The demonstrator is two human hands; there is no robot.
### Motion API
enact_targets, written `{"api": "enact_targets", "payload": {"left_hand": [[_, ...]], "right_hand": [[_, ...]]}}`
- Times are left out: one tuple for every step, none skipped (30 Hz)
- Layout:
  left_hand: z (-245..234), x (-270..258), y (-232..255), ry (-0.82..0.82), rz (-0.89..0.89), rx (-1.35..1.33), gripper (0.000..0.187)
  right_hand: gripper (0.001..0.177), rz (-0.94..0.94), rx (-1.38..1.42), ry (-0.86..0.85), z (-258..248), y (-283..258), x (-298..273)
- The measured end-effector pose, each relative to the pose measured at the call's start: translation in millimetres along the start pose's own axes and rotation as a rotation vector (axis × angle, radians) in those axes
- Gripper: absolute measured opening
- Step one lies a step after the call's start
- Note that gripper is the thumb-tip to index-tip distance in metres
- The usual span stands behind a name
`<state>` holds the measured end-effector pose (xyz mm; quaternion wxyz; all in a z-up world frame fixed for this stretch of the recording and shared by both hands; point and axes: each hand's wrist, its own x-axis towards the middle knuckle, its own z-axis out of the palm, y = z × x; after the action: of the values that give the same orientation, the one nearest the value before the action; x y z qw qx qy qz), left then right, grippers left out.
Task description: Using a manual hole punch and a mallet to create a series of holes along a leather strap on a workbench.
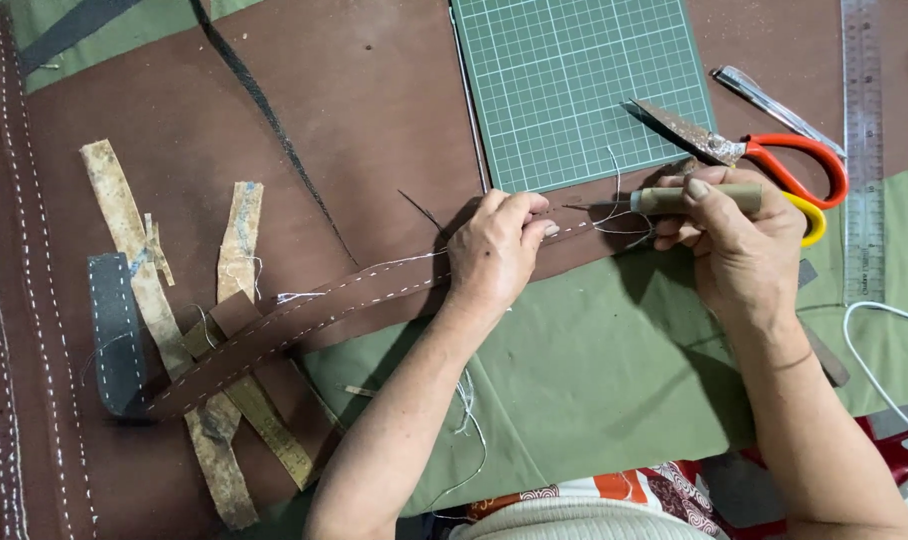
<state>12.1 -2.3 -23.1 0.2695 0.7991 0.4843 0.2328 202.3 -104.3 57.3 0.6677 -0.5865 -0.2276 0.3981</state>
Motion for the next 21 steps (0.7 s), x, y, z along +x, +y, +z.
{"api": "enact_targets", "payload": {"left_hand": [[-0.1,0.4,0.2,-0.008,-0.009,0.006,0.022],[-0.3,0.8,0.4,-0.017,-0.018,0.012,0.022],[0.2,0.9,-0.2,-0.016,-0.019,0.013,0.022],[0.8,1.0,-0.9,-0.004,-0.005,0.010,0.022],[1.7,0.5,-1.6,0.007,0.008,0.008,0.022],[1.2,-0.3,-1.6,0.006,0.006,0.008,0.022],[0.9,-0.4,-1.3,0.006,0.005,0.006,0.022],[0.5,-0.5,-0.9,0.006,0.005,0.004,0.021],[1.3,-0.5,-1.5,0.006,0.005,0.004,0.021],[2.1,-0.5,-2.2,0.018,0.018,0.008,0.022],[2.8,-0.7,-2.9,0.030,0.030,0.011,0.023],[2.7,-0.7,-2.8,0.030,0.030,0.011,0.023],[2.6,-0.7,-2.7,0.026,0.027,0.006,0.022],[2.6,-0.6,-2.5,0.023,0.024,0.000,0.022],[1.9,-0.3,-1.9,0.023,0.024,0.000,0.022],[1.3,0.0,-1.3,0.006,0.008,0.002,0.022],[0.7,0.3,-0.6,-0.011,-0.009,0.004,0.022],[0.8,0.2,-0.6,-0.011,-0.009,0.003,0.022],[0.7,0.2,-0.8,-0.009,-0.004,0.008,0.022],[0.6,0.1,-0.9,-0.007,0.002,0.013,0.023],[-0.7,0.2,0.0,-0.006,0.002,0.013,0.023]], "right_hand": [[0.011,0.001,0.000,0.003,-0.8,0.3,-0.1],[0.009,0.002,0.000,0.006,-1.5,0.6,-0.1],[0.009,0.002,0.000,0.005,-1.5,1.3,0.4],[0.010,0.003,0.003,0.009,-1.5,2.2,0.9],[0.010,0.006,0.005,0.012,-1.8,3.3,1.0],[0.010,0.007,0.005,0.012,-1.4,3.3,0.5],[0.011,0.003,-0.007,0.009,-1.1,2.9,0.4],[0.011,-0.002,-0.018,0.007,-0.8,2.5,0.2],[0.011,-0.002,-0.018,0.007,-1.3,3.0,0.4],[0.011,-0.001,-0.012,0.010,-1.8,3.6,0.5],[0.011,0.000,-0.006,0.013,-2.3,4.2,0.5],[0.011,0.000,-0.006,0.013,-2.7,4.3,0.8],[0.009,0.008,0.005,0.014,-3.2,4.4,1.1],[0.008,0.015,0.015,0.016,-3.7,4.5,1.4],[0.008,0.015,0.015,0.017,-2.8,3.7,0.9],[0.009,0.009,-0.002,0.019,-1.9,2.9,0.5],[0.010,0.004,-0.019,0.021,-1.0,2.0,0.0],[0.010,0.004,-0.020,0.022,-0.7,1.3,0.0],[0.012,-0.001,-0.023,0.012,-0.1,0.6,0.1],[0.013,-0.006,-0.026,0.001,0.5,0.0,0.1],[0.013,-0.006,-0.027,0.001,0.0,0.1,0.2]]}}
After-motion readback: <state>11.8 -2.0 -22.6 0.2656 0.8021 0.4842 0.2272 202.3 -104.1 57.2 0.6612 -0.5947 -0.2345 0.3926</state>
